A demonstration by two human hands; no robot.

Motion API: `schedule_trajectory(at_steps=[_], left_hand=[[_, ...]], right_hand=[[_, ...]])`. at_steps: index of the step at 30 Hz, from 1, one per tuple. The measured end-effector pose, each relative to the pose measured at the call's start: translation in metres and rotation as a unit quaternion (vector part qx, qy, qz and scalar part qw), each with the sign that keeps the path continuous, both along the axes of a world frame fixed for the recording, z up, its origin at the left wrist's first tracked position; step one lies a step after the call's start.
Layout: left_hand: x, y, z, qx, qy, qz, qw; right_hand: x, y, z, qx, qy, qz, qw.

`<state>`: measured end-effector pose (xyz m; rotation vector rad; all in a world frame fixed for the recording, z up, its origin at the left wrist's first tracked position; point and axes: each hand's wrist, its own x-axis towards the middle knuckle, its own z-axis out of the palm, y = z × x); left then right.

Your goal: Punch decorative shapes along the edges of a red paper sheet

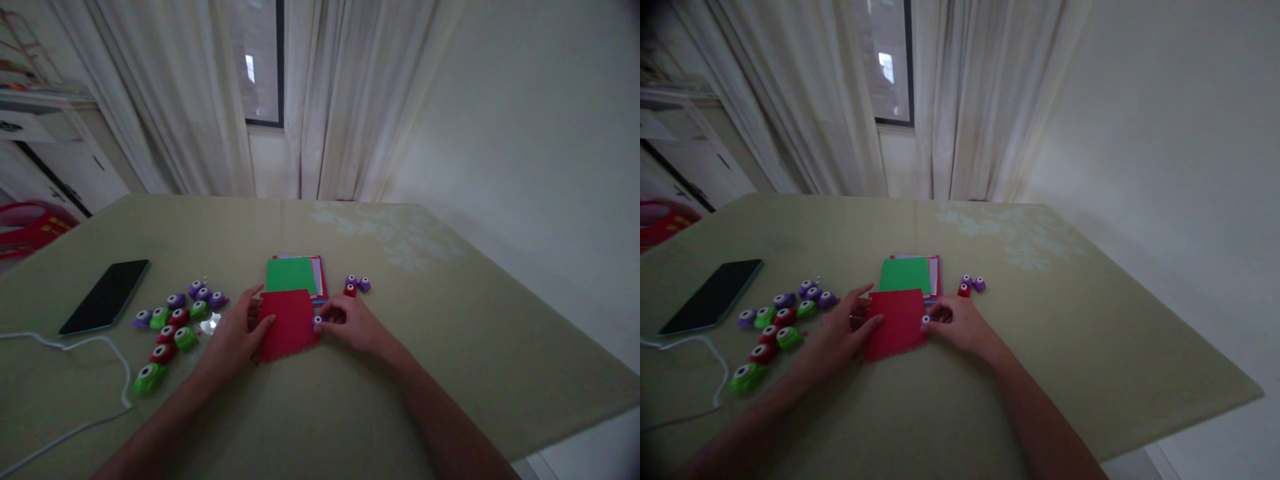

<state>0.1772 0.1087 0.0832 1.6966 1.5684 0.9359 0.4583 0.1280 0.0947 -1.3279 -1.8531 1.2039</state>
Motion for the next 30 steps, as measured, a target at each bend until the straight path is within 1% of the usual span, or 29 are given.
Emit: schedule_trajectory(at_steps=[2,3,4,5,7,8,9,11,14,19,30], left_hand=[[0.001,-0.003,-0.003,0.110,0.100,0.026,0.988],[0.001,-0.004,-0.004,0.156,0.142,0.020,0.977],[0.002,-0.006,-0.004,0.186,0.176,-0.006,0.967],[0.003,-0.008,-0.005,0.196,0.200,-0.048,0.959],[0.006,-0.012,-0.006,0.177,0.228,-0.144,0.947],[0.007,-0.013,-0.007,0.162,0.235,-0.182,0.941],[0.009,-0.014,-0.007,0.150,0.239,-0.207,0.937],[0.011,-0.015,-0.007,0.138,0.242,-0.233,0.932],[0.012,-0.014,-0.006,0.133,0.244,-0.241,0.930],[0.011,-0.012,-0.006,0.133,0.243,-0.228,0.933],[0.008,-0.006,-0.012,0.144,0.232,-0.246,0.930]], right_hand=[[0.002,0.001,0.001,0.004,0.004,0.001,1.000],[0.003,0.001,0.001,0.007,0.009,0.004,1.000],[0.004,0.001,0.002,0.009,0.014,0.010,1.000],[0.005,0.002,0.002,0.008,0.020,0.019,1.000],[0.006,0.002,0.002,0.000,0.032,0.037,0.999],[0.007,0.002,0.003,-0.005,0.037,0.045,0.998],[0.007,0.002,0.003,-0.009,0.040,0.051,0.998],[0.008,0.002,0.003,-0.007,0.038,0.060,0.997],[0.009,0.002,0.004,-0.004,0.031,0.075,0.997],[0.012,0.002,0.005,-0.015,0.031,0.096,0.995],[0.014,0.003,0.007,-0.009,0.017,0.119,0.993]])
